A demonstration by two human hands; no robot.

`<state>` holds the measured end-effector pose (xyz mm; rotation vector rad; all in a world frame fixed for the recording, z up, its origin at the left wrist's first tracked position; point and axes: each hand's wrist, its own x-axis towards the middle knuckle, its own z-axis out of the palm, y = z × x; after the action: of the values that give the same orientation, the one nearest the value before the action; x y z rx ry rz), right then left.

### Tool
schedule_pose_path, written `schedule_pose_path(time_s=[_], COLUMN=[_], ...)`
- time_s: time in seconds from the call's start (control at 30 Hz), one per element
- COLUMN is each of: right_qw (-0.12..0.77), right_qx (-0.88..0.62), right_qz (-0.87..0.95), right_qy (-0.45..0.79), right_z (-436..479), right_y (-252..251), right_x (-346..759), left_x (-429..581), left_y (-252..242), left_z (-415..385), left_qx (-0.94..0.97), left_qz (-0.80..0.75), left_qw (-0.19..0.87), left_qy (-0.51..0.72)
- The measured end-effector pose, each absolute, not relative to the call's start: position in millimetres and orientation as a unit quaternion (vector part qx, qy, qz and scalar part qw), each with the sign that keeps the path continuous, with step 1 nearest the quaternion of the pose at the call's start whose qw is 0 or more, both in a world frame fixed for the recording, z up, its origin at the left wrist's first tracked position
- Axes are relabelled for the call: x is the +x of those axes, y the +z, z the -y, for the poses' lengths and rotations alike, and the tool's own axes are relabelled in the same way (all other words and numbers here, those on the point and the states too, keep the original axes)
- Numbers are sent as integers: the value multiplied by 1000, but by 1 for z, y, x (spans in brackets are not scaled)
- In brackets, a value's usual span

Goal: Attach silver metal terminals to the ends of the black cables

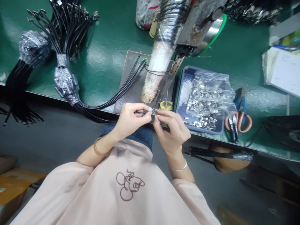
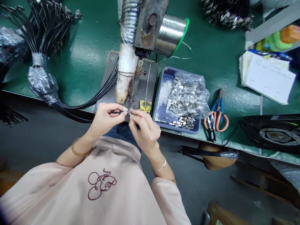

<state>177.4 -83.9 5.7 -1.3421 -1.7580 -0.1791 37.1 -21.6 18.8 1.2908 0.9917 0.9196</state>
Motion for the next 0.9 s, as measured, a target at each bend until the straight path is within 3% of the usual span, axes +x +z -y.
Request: schedule_pose_path(time_s=[0.9], right_qw=[447], right_qx=[-538], right_qz=[708], right_qy=[-92], right_z=[83], right_y=[7], right_x=[175], left_x=[34], left_y=[22], left_z=[20], left_qx=[568], left_qz=[-427], left_qw=[592], left_qy=[378])
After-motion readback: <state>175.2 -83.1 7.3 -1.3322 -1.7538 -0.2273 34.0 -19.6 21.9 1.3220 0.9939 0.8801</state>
